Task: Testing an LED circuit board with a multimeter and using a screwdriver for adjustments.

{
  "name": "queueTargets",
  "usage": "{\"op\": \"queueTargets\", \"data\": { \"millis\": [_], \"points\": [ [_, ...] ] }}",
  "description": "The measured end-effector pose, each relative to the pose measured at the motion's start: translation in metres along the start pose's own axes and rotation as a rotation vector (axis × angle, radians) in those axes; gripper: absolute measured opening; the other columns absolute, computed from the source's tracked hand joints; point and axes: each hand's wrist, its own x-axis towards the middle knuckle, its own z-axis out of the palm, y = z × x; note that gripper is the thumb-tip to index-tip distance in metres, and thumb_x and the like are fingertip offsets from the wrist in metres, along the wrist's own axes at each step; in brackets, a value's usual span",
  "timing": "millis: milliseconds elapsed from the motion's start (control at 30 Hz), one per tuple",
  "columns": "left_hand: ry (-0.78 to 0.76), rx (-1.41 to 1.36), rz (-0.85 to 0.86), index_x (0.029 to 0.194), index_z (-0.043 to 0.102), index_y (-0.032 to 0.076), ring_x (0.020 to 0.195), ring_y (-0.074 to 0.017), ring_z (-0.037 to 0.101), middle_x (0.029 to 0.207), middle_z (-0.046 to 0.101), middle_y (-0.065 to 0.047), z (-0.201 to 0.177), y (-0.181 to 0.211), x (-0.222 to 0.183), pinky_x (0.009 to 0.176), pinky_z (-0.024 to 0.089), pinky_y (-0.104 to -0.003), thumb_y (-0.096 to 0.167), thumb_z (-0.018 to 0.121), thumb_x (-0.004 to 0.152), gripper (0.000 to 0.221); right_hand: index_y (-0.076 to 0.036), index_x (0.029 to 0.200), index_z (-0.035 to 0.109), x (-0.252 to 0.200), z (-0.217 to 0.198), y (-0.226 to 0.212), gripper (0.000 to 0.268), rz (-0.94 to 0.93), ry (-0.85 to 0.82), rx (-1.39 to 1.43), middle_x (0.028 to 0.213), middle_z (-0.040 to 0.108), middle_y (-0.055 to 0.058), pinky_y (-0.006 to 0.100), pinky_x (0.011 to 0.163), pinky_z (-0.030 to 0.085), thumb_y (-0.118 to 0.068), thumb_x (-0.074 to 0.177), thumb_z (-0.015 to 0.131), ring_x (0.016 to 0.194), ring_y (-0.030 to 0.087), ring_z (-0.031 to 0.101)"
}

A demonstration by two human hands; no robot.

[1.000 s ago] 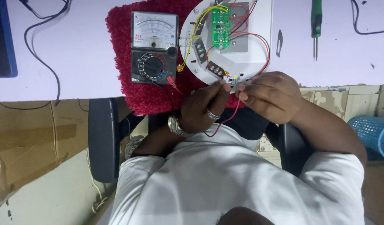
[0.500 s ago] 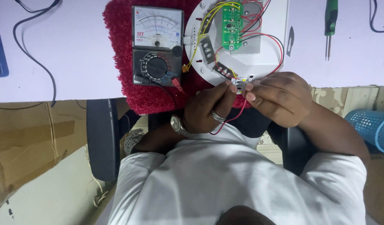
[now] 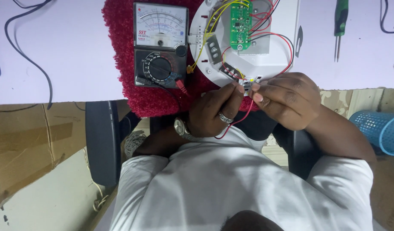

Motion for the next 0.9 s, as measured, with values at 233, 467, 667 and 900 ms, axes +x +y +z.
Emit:
{"op": "queueTargets", "data": {
  "millis": [233,467,667,900],
  "points": [
    [0.053,0.024,-0.007,0.125,0.069,-0.009,0.083,-0.0306,0.074,0.108,0.069,-0.027,0.000,0.002,0.005,0.075,0.068,-0.037,0.002,0.064,0.108,0.021,0.006,0.101,0.077,-0.005,0.000,-0.001,0.010,0.019,0.000,-0.001,0.106,0.082,0.023,0.046,0.070,0.061,0.000,0.098,0.084,0.088,0.035,0.070],
    [0.124,0.215,0.034,0.118,0.076,-0.003,0.085,-0.0209,0.075,0.108,0.074,-0.021,0.004,0.002,0.008,0.080,0.067,-0.028,0.005,0.068,0.105,0.018,0.006,0.099,0.077,0.002,-0.001,-0.002,0.009,0.024,-0.023,-0.012,0.106,0.082,0.023,0.047,0.069,0.060,0.004,0.097,0.085,0.087,0.035,0.071],
    [0.202,0.314,0.030,0.112,0.078,-0.001,0.072,-0.0159,0.071,0.101,0.076,-0.017,0.009,0.002,0.013,0.070,0.066,-0.025,0.007,0.068,0.105,0.014,0.007,0.095,0.076,0.003,0.000,-0.001,0.009,0.012,-0.012,-0.022,0.102,0.083,0.023,0.046,0.069,0.060,0.004,0.097,0.085,0.085,0.035,0.071],
    [-0.042,0.349,-0.105,0.125,0.071,0.002,0.079,-0.0159,0.078,0.118,0.076,-0.012,-0.008,0.017,0.010,0.071,0.064,-0.030,0.012,0.072,0.111,0.018,0.007,0.111,0.071,0.001,-0.014,-0.001,0.014,0.041,-0.207,0.054,0.117,0.073,0.026,0.047,0.079,0.065,0.014,0.101,0.078,0.094,0.041,0.079]
  ]
}}
